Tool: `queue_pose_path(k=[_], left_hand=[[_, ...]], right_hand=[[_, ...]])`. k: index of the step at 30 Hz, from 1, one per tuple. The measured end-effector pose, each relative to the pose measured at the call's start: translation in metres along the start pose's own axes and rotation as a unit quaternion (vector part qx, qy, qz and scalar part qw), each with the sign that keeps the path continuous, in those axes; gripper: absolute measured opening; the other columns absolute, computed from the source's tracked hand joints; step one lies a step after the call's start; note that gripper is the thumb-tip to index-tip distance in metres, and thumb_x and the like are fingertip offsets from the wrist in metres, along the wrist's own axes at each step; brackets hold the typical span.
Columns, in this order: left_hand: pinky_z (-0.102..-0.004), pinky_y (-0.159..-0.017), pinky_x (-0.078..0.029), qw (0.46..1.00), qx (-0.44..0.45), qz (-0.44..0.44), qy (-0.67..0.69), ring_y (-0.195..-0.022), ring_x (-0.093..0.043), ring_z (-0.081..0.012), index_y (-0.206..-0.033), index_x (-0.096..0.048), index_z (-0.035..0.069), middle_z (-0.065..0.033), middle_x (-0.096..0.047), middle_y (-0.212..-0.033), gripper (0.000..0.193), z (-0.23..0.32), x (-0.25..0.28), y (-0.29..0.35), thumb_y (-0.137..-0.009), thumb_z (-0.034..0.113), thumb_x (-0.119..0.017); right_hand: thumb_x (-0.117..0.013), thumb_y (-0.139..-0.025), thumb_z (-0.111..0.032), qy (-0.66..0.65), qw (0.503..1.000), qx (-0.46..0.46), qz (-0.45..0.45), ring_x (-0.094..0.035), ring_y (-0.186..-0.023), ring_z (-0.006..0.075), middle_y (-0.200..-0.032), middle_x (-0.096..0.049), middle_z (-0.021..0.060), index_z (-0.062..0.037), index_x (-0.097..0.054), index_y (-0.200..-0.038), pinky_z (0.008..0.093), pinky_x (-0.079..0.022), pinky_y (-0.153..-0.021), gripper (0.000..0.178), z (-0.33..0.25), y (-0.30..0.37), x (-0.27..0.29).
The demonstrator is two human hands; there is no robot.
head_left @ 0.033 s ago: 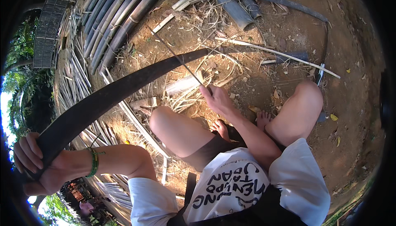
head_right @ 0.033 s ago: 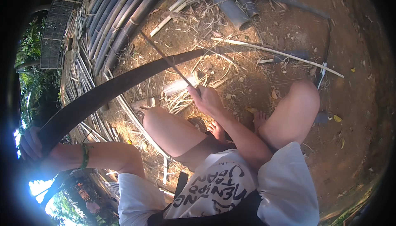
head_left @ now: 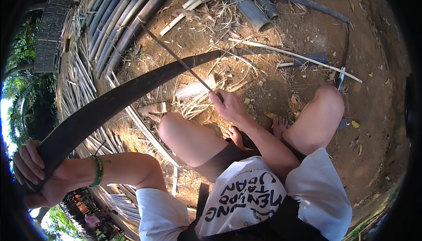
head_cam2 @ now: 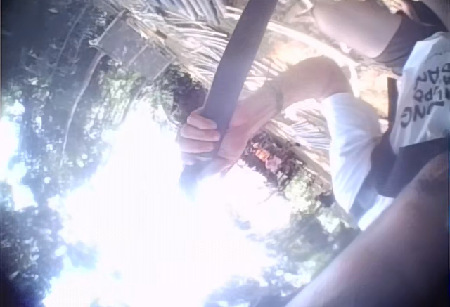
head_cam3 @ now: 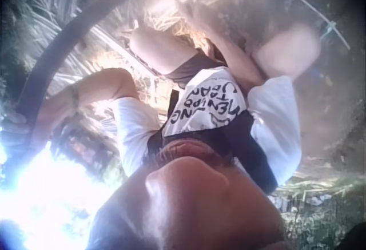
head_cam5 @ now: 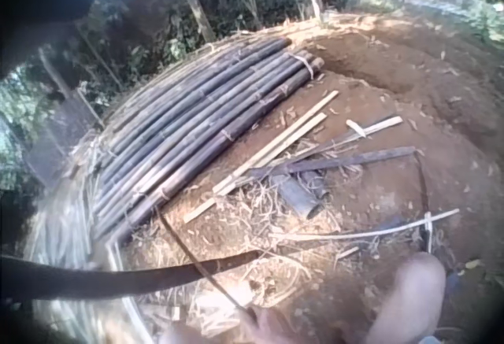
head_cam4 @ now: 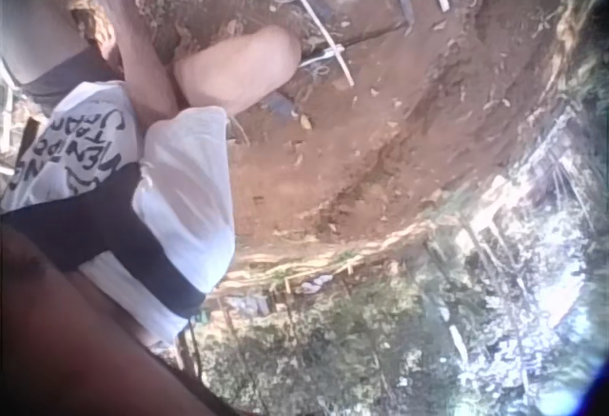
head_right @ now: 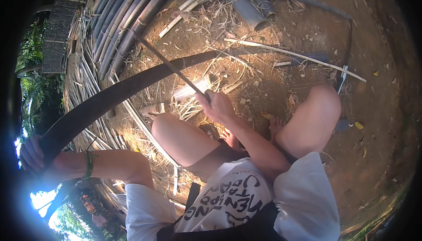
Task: The person uses a long knife to shave the inner surface and edges of a split bamboo piece while sitting on the ground.
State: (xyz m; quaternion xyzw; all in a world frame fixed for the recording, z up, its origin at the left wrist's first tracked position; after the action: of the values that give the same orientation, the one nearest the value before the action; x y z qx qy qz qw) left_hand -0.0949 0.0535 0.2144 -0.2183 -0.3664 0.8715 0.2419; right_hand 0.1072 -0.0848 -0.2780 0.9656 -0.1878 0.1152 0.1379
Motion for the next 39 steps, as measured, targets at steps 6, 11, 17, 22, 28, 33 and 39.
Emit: queue_pose_path(k=[6, 11, 17, 22, 28, 33, 39], left_hand=[[-0.0254, -0.056, -0.034, 0.990, 0.038, -0.064, 0.123, -0.052, -0.041, -0.0100, -0.085, -0.047, 0.010, 0.0025, -0.041, -0.064, 0.039, -0.010, 0.019, -0.005, -0.069, 0.025, -0.079], [-0.0270, -0.062, -0.033, 0.980, 0.007, -0.137, 0.141, -0.064, -0.036, -0.0098, -0.114, -0.052, -0.003, 0.0011, -0.039, -0.074, 0.030, -0.049, -0.030, -0.028, -0.094, 0.020, -0.056], [-0.0285, -0.068, -0.037, 0.975, -0.002, -0.129, 0.180, -0.068, -0.041, -0.0129, -0.119, -0.055, 0.002, -0.0034, -0.043, -0.079, 0.042, -0.062, -0.019, -0.046, -0.077, 0.001, -0.053], [-0.0320, -0.073, -0.039, 0.971, 0.002, -0.113, 0.209, -0.074, -0.046, -0.0172, -0.118, -0.055, 0.005, -0.0061, -0.046, -0.085, 0.053, -0.071, -0.033, -0.042, -0.065, 0.001, -0.054], [-0.0324, -0.070, -0.040, 0.977, 0.020, -0.090, 0.191, -0.071, -0.049, -0.0192, -0.114, -0.054, 0.002, -0.0091, -0.049, -0.084, 0.036, -0.069, -0.056, -0.043, -0.077, 0.004, -0.056], [-0.0331, -0.066, -0.040, 0.985, -0.064, 0.142, 0.078, -0.067, -0.050, -0.0198, -0.091, -0.053, 0.002, -0.0087, -0.051, -0.076, 0.011, -0.020, 0.031, -0.038, -0.085, 0.010, -0.057], [-0.0354, -0.067, -0.045, 0.895, -0.135, 0.424, -0.020, -0.063, -0.051, -0.0206, -0.084, -0.046, 0.007, -0.0054, -0.049, -0.067, 0.022, 0.062, 0.200, 0.041, -0.091, 0.025, -0.058]], right_hand=[[-0.031, -0.097, -0.066, 0.025, 0.978, -0.199, -0.057, -0.058, -0.058, 0.0288, -0.060, -0.059, 0.0138, -0.0007, -0.063, -0.070, 0.0468, -0.044, -0.060, 0.077, 0.075, -0.032, 0.000], [-0.052, -0.097, -0.048, -0.164, 0.983, -0.080, 0.031, -0.053, -0.058, 0.0205, -0.061, -0.055, 0.0088, 0.0024, -0.060, -0.075, 0.0390, -0.041, -0.058, 0.056, 0.024, -0.036, 0.007], [-0.074, -0.088, -0.025, -0.256, 0.965, 0.055, 0.022, -0.045, -0.048, 0.0061, -0.059, -0.047, -0.0038, -0.0077, -0.049, -0.079, 0.0242, -0.034, -0.044, 0.031, -0.100, -0.048, 0.019], [-0.079, -0.081, -0.016, -0.310, 0.940, 0.140, -0.002, -0.050, -0.054, 0.0050, -0.078, -0.050, -0.0032, 0.0025, -0.056, -0.123, 0.0224, -0.039, -0.045, 0.051, -0.164, -0.062, 0.019], [-0.083, -0.075, -0.024, -0.223, 0.958, 0.177, 0.018, -0.054, -0.074, 0.0092, -0.084, -0.055, -0.0014, 0.0005, -0.059, -0.125, 0.0247, -0.046, -0.070, 0.060, -0.187, -0.080, 0.027], [-0.082, -0.077, -0.028, -0.126, 0.974, 0.171, 0.082, -0.058, -0.073, 0.0140, -0.081, -0.058, 0.0022, 0.0045, -0.060, -0.119, 0.0286, -0.047, -0.068, 0.058, -0.152, -0.082, 0.078], [-0.076, -0.084, -0.027, -0.160, 0.983, 0.079, 0.045, -0.053, -0.054, 0.0093, -0.075, -0.056, -0.0007, 0.0025, -0.059, -0.118, 0.0247, -0.042, -0.049, 0.049, -0.146, -0.078, 0.101]])
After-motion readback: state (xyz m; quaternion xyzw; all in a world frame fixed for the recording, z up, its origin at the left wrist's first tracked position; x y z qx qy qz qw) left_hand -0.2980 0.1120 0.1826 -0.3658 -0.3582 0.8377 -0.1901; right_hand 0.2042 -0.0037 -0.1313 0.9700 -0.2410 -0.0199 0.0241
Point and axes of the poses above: each hand's wrist, its own y-axis away from the middle knuckle, its own x-axis out of the back of the hand, z = x × y, the point moved 8 cm from there along -y, towards the middle knuckle
